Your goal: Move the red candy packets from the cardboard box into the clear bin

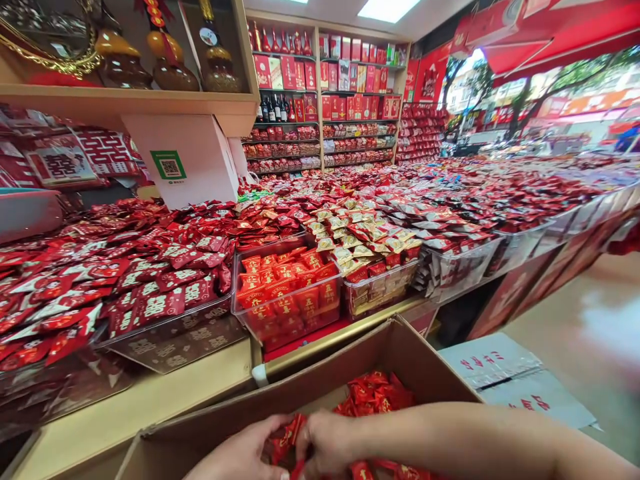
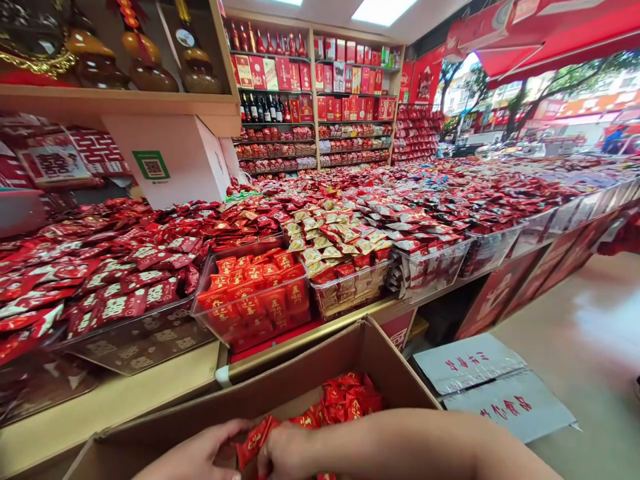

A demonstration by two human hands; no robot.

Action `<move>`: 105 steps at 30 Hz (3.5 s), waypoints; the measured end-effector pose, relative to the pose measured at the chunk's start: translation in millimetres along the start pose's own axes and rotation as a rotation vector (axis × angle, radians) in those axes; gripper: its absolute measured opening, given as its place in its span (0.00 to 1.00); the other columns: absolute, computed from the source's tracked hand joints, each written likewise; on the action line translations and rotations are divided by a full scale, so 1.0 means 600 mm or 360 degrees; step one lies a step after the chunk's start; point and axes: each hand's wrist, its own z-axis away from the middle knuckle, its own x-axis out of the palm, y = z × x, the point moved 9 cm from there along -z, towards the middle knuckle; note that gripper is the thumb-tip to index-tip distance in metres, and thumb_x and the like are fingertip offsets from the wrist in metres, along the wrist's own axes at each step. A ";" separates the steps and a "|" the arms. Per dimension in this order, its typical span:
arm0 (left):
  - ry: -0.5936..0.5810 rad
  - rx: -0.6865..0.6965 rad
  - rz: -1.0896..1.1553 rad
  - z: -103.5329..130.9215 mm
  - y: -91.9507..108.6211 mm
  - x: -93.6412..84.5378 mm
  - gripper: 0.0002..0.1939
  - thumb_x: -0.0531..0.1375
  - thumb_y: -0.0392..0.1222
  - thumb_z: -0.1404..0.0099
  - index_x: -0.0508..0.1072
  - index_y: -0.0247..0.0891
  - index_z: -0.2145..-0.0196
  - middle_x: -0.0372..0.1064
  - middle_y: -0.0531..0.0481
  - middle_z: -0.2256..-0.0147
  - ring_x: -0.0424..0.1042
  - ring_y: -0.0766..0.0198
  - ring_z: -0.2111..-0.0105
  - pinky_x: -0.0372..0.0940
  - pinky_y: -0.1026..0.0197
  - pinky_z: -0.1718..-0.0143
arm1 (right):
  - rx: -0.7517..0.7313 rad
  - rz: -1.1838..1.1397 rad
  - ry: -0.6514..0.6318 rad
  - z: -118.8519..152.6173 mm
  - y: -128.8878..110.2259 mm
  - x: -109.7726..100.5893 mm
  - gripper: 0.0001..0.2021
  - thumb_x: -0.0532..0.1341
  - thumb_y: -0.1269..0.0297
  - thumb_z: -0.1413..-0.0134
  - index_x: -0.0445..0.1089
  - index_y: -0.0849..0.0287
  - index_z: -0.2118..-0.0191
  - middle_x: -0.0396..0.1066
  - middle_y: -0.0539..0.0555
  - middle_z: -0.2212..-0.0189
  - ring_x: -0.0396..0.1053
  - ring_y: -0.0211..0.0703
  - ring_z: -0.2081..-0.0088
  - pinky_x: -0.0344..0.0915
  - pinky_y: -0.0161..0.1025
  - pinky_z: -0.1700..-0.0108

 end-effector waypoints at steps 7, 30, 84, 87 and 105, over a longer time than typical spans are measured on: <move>-0.0011 0.0257 0.0806 0.000 0.084 -0.001 0.15 0.60 0.39 0.49 0.67 0.37 0.61 0.69 0.55 0.72 0.67 0.65 0.71 0.61 0.66 0.71 | 0.0142 -0.1326 0.0394 -0.012 0.049 -0.118 0.10 0.60 0.61 0.63 0.67 0.64 0.73 0.61 0.45 0.84 0.55 0.28 0.82 0.53 0.27 0.80; 0.0323 0.0238 0.1536 -0.004 0.077 -0.018 0.23 0.62 0.37 0.52 0.62 0.41 0.57 0.72 0.49 0.61 0.68 0.58 0.60 0.63 0.60 0.59 | 0.0076 0.1089 0.1000 0.052 -0.039 -0.481 0.10 0.52 0.68 0.51 0.70 0.63 0.68 0.69 0.58 0.71 0.63 0.41 0.67 0.50 0.39 0.60; 0.0530 0.0261 0.1443 -0.012 0.045 -0.022 0.24 0.65 0.42 0.59 0.68 0.38 0.61 0.72 0.45 0.63 0.67 0.51 0.58 0.62 0.54 0.60 | 0.0365 0.1218 0.0258 0.020 0.006 -0.483 0.13 0.55 0.70 0.58 0.70 0.62 0.64 0.70 0.53 0.69 0.64 0.36 0.72 0.53 0.31 0.73; 0.0490 0.0274 0.1449 -0.012 0.048 -0.020 0.23 0.65 0.41 0.58 0.68 0.39 0.61 0.72 0.45 0.62 0.66 0.52 0.58 0.62 0.54 0.60 | 0.0349 0.1205 0.0268 0.022 0.008 -0.487 0.12 0.54 0.70 0.58 0.70 0.63 0.65 0.70 0.53 0.70 0.63 0.36 0.72 0.53 0.31 0.73; 0.0581 0.0258 0.1453 -0.014 0.035 -0.022 0.25 0.65 0.41 0.59 0.69 0.38 0.60 0.70 0.43 0.59 0.64 0.50 0.55 0.60 0.52 0.57 | 0.0339 0.1098 0.0307 0.035 0.002 -0.523 0.12 0.53 0.70 0.56 0.68 0.62 0.63 0.69 0.51 0.71 0.60 0.33 0.74 0.51 0.30 0.75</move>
